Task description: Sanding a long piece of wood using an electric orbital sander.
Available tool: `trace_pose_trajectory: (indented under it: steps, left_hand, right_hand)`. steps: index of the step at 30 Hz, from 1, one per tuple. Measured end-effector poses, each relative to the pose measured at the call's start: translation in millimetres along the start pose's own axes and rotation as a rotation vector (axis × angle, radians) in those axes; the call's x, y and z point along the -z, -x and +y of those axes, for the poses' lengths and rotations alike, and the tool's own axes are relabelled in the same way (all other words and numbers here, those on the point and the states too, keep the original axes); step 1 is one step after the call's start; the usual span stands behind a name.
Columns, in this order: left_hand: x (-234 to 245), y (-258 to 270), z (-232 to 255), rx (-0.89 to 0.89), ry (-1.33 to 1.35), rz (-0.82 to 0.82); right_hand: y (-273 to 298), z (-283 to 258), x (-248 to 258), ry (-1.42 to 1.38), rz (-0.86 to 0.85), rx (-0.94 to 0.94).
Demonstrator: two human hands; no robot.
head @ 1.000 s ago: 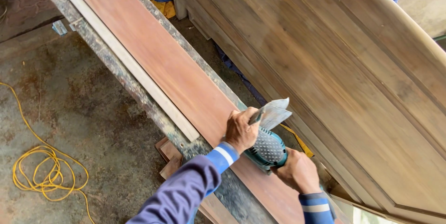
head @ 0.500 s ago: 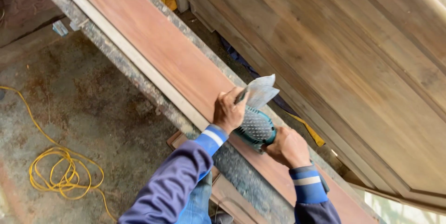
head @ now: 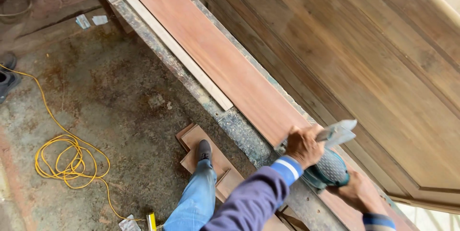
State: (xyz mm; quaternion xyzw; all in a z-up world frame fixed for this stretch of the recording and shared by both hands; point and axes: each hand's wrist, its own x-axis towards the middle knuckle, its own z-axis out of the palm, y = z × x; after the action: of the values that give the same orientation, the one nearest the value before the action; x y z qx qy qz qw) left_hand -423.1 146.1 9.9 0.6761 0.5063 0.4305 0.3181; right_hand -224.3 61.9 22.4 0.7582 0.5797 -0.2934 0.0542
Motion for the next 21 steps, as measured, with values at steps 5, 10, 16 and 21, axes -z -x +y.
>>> trace_pose_trajectory:
  steps: [5, 10, 16, 21]
  left_hand:
    - [-35.4, 30.3, 19.3, 0.037, 0.021, -0.129]
    - [-52.9, 42.3, 23.8, -0.145, -0.025, -0.142]
    - [-35.3, 30.1, 11.4, -0.279, -0.029, -0.242]
    - [3.7, -2.3, -19.5, -0.324, -0.051, -0.395]
  right_hand:
    - [22.3, 43.8, -5.0, 0.067, -0.054, -0.158]
    - [35.4, 70.1, -18.4, 0.085, 0.008, -0.225]
    - [14.9, 97.0, -55.4, 0.016, 0.015, -0.297]
    - [-2.5, 48.4, -61.9, -0.096, 0.012, -0.346]
